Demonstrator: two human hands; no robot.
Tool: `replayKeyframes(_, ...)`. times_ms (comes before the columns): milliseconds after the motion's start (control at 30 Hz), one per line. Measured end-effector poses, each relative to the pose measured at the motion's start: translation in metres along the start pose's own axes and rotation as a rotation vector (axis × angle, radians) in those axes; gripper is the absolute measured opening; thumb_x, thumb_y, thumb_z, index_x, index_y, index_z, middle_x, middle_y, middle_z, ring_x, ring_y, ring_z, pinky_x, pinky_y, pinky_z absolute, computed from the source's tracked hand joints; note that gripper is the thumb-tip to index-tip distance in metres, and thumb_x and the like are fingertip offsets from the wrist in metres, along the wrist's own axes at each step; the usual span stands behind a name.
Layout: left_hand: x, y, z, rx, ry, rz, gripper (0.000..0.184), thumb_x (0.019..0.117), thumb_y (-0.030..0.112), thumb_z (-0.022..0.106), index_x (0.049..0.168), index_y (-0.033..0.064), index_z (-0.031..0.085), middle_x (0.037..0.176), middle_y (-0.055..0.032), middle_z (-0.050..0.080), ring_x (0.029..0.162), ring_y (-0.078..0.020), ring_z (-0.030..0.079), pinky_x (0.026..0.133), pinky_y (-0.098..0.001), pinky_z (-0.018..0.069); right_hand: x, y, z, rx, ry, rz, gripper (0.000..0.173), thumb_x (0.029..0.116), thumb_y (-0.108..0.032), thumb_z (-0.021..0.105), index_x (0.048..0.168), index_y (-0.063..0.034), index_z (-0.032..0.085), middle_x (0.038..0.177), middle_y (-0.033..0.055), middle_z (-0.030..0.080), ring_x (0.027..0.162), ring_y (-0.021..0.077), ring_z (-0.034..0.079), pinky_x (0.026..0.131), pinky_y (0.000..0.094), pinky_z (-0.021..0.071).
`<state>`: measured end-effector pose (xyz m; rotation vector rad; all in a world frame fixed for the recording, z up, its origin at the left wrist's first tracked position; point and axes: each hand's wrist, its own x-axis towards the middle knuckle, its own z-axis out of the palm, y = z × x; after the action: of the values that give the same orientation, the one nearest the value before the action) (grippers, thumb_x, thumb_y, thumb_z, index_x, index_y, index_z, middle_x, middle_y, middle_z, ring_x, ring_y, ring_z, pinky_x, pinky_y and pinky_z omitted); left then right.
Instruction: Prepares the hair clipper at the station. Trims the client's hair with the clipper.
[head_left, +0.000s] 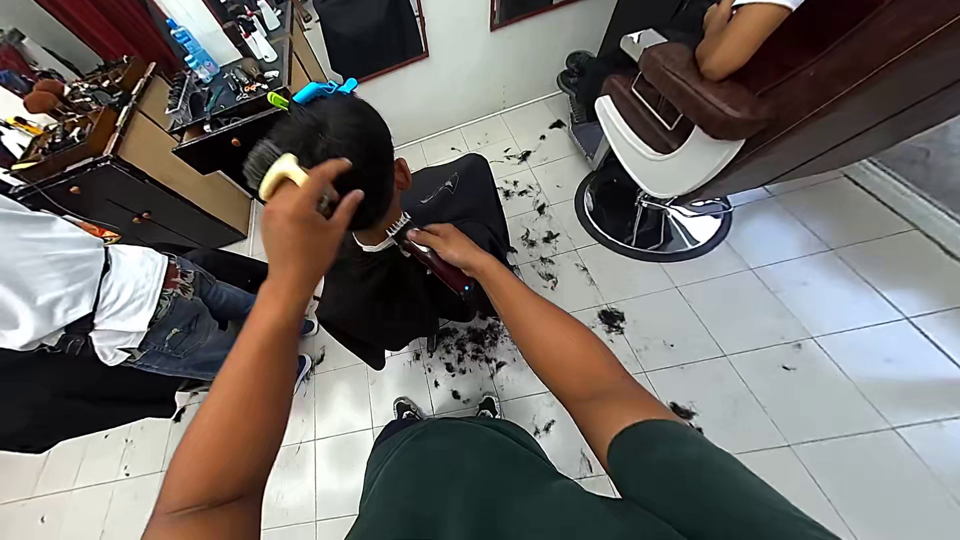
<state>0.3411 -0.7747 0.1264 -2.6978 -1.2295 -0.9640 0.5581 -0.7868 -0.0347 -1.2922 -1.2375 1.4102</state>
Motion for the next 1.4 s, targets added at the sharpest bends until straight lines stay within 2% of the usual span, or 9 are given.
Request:
replayKeyframes(100,0.013,-0.014,-0.006,0.154,-0.006,-0.110,0.058,0.0942,0.040,0.074,0.147,0.0191,0.059,0.101,-0.0212,0.069,0.088,-0.0413,0.065,0.078,-0.0628,0.0492,0.010,-0.014,0.005,-0.048,-0.052,-0.014,0.049,0.1073,-0.045,0.050,0.112,0.0005,0.066,0.091,0.0121,0.067,0.074,0.0172,0.064,0.070,0.0368,0.0569)
replayKeyframes(233,0.014,-0.024,0.000,0.197,-0.049,-0.171,0.063,0.0896,0.042,0.079,0.147,0.0254,0.058,0.112,-0.0282,0.067,0.102,-0.0483,0.065,0.085,-0.0680,0.0481,0.019,-0.016,0.009,-0.074,-0.046,-0.032,0.048,0.1067,-0.046,0.051,0.106,0.0004,0.065,0.086,0.0107,0.064,0.071,0.0164,0.062,0.068,0.0357,0.0545)
replayKeyframes(500,0.019,-0.030,0.003,0.194,-0.041,-0.182,0.063,0.0891,0.042,0.079,0.147,0.0280,0.058,0.114,-0.0283,0.067,0.105,-0.0479,0.064,0.087,-0.0670,0.0474,0.023,-0.021,0.009,-0.102,-0.046,-0.043,0.050,0.1059,-0.047,0.052,0.108,0.0008,0.065,0.089,0.0125,0.064,0.076,0.0195,0.062,0.073,0.0397,0.0539)
replayKeyframes(633,0.022,-0.033,0.003,0.192,-0.048,-0.185,0.064,0.0891,0.043,0.079,0.147,0.0290,0.058,0.114,-0.0269,0.067,0.105,-0.0472,0.064,0.087,-0.0664,0.0474,0.021,-0.016,0.015,0.036,-0.028,-0.159,0.042,0.1084,-0.038,0.049,0.119,0.0007,0.062,0.093,0.0122,0.065,0.075,0.0170,0.064,0.070,0.0356,0.0571)
replayKeyframes(767,0.024,-0.033,0.002,0.178,-0.056,-0.201,0.063,0.0886,0.042,0.080,0.147,0.0285,0.059,0.115,-0.0264,0.067,0.106,-0.0459,0.064,0.089,-0.0654,0.0475,0.023,-0.018,0.016,-0.119,0.009,-0.064,0.052,0.1055,-0.049,0.052,0.110,0.0012,0.065,0.092,0.0150,0.066,0.079,0.0230,0.065,0.075,0.0440,0.0557)
replayKeyframes(933,0.025,-0.034,0.001,0.150,-0.066,-0.208,0.064,0.0888,0.041,0.080,0.147,0.0274,0.058,0.121,-0.0259,0.067,0.111,-0.0467,0.064,0.092,-0.0680,0.0467,0.013,-0.013,0.031,0.039,0.030,-0.191,0.044,0.1077,-0.038,0.050,0.123,0.0016,0.060,0.099,0.0152,0.067,0.082,0.0219,0.068,0.077,0.0426,0.0593)
replayKeyframes(1067,0.025,-0.035,0.000,0.158,-0.076,-0.214,0.063,0.0888,0.042,0.079,0.147,0.0288,0.058,0.121,-0.0260,0.067,0.111,-0.0460,0.064,0.092,-0.0669,0.0474,0.014,-0.017,0.035,-0.118,0.022,0.015,0.057,0.1041,-0.053,0.053,0.106,0.0022,0.066,0.090,0.0157,0.068,0.075,0.0245,0.068,0.072,0.0458,0.0591)
replayKeyframes(1233,0.025,-0.037,0.003,0.147,-0.064,-0.220,0.064,0.0887,0.043,0.079,0.147,0.0300,0.058,0.121,-0.0253,0.067,0.112,-0.0457,0.064,0.093,-0.0673,0.0466,0.009,-0.015,0.049,0.047,0.125,-0.248,0.042,0.1066,-0.035,0.054,0.124,0.0019,0.061,0.101,0.0159,0.068,0.086,0.0225,0.069,0.080,0.0436,0.0597)
replayKeyframes(1400,0.025,-0.038,0.001,0.143,-0.072,-0.232,0.063,0.0887,0.043,0.079,0.147,0.0310,0.058,0.121,-0.0250,0.067,0.110,-0.0452,0.064,0.091,-0.0670,0.0474,0.007,-0.023,0.046,-0.219,0.122,-0.025,0.055,0.1036,-0.052,0.054,0.105,0.0019,0.067,0.092,0.0173,0.068,0.084,0.0285,0.067,0.080,0.0512,0.0552)
